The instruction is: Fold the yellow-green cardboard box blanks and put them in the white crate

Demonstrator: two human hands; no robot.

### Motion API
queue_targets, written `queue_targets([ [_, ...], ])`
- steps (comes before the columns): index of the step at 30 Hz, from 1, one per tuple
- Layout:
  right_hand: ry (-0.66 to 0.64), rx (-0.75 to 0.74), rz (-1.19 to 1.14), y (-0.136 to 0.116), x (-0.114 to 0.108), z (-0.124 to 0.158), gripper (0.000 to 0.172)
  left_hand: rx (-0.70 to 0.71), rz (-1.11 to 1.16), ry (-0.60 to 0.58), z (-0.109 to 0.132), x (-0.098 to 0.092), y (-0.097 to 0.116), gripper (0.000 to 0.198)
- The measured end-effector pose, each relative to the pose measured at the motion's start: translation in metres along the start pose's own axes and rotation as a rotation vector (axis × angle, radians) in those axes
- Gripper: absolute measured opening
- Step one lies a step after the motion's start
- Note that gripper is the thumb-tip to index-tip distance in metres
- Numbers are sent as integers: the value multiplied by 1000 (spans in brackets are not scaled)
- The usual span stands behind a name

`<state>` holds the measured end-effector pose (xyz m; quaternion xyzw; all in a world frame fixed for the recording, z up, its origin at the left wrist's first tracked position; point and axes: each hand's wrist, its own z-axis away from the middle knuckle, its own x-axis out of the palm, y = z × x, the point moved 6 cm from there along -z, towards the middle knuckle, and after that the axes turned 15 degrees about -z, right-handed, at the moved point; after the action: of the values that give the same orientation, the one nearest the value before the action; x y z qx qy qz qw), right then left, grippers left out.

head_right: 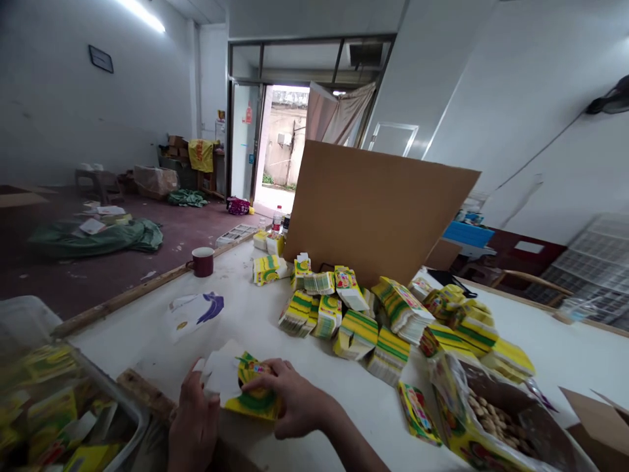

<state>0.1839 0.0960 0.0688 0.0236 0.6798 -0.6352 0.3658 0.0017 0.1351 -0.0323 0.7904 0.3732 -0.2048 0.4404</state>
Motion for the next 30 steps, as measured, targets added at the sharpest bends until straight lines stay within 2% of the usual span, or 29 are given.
queue_targets([
  [3, -9, -23, -102, 1, -1, 12, 87, -51, -28, -90, -4, -4, 0, 51],
  [7, 219, 43, -384, 20, -14, 24, 98, -135, -25, -151, -10, -9, 2, 52],
  [11, 360, 154, -549, 51, -15, 32, 92, -175, -5, -186, -12, -11, 6, 53],
  [14, 384, 206, -660, 61, -7, 31, 85, -226, 50, -205, -11, -12, 6, 53],
  [18, 339, 221, -808, 54, 11, 24, 62, -347, 162, -239, -14, -10, 3, 53],
  [20, 342, 238, -861, 50, 21, 23, 58, -428, 244, -262, -17, -8, 3, 54],
  [23, 385, 278, -900, 50, 38, 26, 66, -530, 425, -300, -18, -4, 11, 56],
  [27, 437, 296, -932, 59, 54, 27, 96, -615, 695, -428, -8, 3, 39, 49],
  [30, 490, 317, -965, 68, 56, 25, 99, -740, 965, -513, 4, 6, 55, 48],
])
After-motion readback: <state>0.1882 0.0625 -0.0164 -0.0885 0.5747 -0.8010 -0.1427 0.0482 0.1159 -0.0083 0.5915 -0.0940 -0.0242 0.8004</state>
